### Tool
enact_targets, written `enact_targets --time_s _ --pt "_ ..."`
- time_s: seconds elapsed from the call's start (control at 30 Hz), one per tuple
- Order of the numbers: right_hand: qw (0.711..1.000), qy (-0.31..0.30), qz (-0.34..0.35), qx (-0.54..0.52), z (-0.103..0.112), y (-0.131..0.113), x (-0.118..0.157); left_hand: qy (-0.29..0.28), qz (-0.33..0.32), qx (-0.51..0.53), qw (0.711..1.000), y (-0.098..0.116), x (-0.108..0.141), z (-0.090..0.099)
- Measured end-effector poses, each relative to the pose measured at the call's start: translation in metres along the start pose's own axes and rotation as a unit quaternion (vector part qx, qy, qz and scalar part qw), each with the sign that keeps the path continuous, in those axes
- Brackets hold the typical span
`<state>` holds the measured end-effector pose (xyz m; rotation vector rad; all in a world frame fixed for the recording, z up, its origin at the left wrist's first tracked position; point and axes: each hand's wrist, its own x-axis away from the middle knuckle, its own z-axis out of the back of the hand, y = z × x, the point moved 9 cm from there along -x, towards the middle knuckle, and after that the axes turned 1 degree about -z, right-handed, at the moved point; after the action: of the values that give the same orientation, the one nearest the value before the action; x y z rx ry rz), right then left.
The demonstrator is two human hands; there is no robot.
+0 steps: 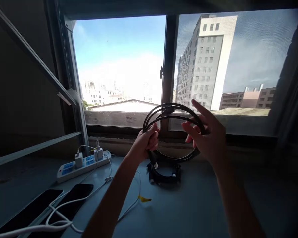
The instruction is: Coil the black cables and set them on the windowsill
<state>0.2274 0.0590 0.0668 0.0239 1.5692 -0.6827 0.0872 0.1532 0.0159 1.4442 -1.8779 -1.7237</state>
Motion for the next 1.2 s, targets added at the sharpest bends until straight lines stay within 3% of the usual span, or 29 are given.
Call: enact_targets --time_s 0.1,0.23,0.43,0.6,0.8,1.0,1.2 --pt "0.999 -0.027 0.035 0.012 -0.009 0.001 -0.001 0.002 0.039 -0.003 0.999 0.0 0.003 0.002" --pt "0.998 -0.011 0.059 -0.002 -0.008 0.006 -0.003 -0.031 0.054 -0.004 0.998 0.001 0.004 0.0" --pt "0.999 -0.015 0.027 -0.01 -0.005 0.016 -0.003 -0.047 0.081 -0.016 0.995 -0.009 0.003 0.001" --pt "1.0 -0.002 0.005 -0.013 0.001 0.023 -0.004 -0.057 0.056 0.073 0.994 -0.007 -0.001 -0.002" --pt "1.0 0.006 -0.004 -0.018 0.005 0.03 -0.006 -0.077 0.102 0.156 0.98 -0.014 -0.003 -0.009" --pt "1.0 0.011 0.024 0.009 0.007 0.032 -0.007 -0.036 0.074 0.114 0.99 -0.011 -0.003 -0.004" --pt "0.997 -0.002 0.067 0.045 0.006 0.028 -0.007 -0.009 0.094 0.044 0.995 -0.017 -0.002 -0.001"
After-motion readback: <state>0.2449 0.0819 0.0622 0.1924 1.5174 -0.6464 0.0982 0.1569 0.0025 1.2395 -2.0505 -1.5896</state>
